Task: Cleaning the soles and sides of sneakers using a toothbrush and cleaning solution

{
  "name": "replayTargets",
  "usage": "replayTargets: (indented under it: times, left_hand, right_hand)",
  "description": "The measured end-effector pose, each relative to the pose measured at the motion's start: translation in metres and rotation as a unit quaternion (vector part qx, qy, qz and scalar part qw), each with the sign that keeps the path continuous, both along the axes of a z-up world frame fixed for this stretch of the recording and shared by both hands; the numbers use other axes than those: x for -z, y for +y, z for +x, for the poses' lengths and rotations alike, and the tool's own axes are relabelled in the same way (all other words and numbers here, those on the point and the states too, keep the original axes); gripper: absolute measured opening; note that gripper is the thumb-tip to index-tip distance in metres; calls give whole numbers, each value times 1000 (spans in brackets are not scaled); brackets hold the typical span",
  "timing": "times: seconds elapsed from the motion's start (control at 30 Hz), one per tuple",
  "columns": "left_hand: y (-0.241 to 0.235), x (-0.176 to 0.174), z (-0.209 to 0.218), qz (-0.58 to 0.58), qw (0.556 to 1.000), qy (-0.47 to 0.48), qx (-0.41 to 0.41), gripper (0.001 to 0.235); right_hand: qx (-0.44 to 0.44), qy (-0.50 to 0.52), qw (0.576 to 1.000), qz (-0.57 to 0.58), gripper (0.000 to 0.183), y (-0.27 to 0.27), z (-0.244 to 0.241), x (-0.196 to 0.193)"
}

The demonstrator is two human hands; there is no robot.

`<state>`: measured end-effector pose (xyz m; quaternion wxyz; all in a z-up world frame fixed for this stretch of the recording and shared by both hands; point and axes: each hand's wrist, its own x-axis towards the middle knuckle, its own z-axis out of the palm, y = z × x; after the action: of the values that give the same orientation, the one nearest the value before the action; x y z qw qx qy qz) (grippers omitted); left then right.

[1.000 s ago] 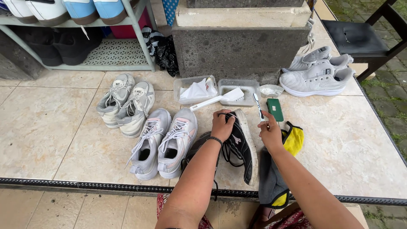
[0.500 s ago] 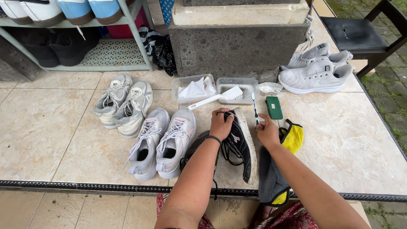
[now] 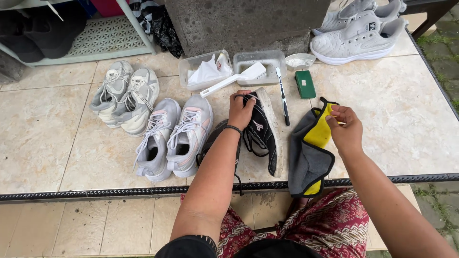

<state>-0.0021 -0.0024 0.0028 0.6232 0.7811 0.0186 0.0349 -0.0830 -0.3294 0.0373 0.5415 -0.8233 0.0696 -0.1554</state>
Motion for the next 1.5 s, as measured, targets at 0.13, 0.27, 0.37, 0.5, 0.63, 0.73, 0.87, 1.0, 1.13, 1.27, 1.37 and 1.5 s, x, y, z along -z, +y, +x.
replayTargets:
  times: [0.13, 0.27, 0.37, 0.5, 0.63, 0.73, 0.87, 1.0, 1.13, 1.27, 1.37, 1.5]
  left_hand:
    - [-3, -17, -19, -13, 1000, -6, -5, 39]
    - [-6, -35, -17, -29, 999, -3, -18, 54]
    - [-7, -26, -20, -58, 998, -13, -21, 59]
    - [-7, -31, -19, -100, 993, -58, -13, 57]
    - [-15, -53, -31, -105, 993, -54, -29, 49]
    - [-11, -52, -33, -149, 983, -104, 6, 43]
    - [-8, -46, -28, -153, 980, -118, 41, 41]
    - [-7, -58, -37, -189, 972, -100, 98, 41]
    - [-8, -44, -31, -195, 968, -88, 129, 40]
    - [-10, -5, -15, -212, 957, -128, 151, 47]
    - [-11, -19, -18, -206, 957, -131, 157, 48]
    - [-14, -8, -14, -205, 959, -126, 151, 44]
  right_hand:
    - [-28, 33, 998, -34, 43, 9, -32, 1]
    - [-90, 97, 988, -79, 94, 20, -44, 10]
    - [-88, 110, 988, -57, 55, 13, -54, 22]
    - [-34, 70, 996, 44, 16, -15, -41, 29]
    - [-34, 85, 975, 203, 22, -17, -40, -48]
    - [-17, 42, 926, 375, 17, -9, -38, -92]
    - [-60, 43, 932, 356, 11, 18, -34, -130]
    - [-91, 78, 937, 328, 9, 40, -2, -112]
    - [-139, 70, 918, 366, 15, 69, 23, -101]
    - [-176, -14, 912, 370, 14, 112, 40, -74]
    - [-187, -2, 956, 228, 31, 139, 27, -96]
    - [-146, 129, 981, 25, 87, 169, 3, -126]
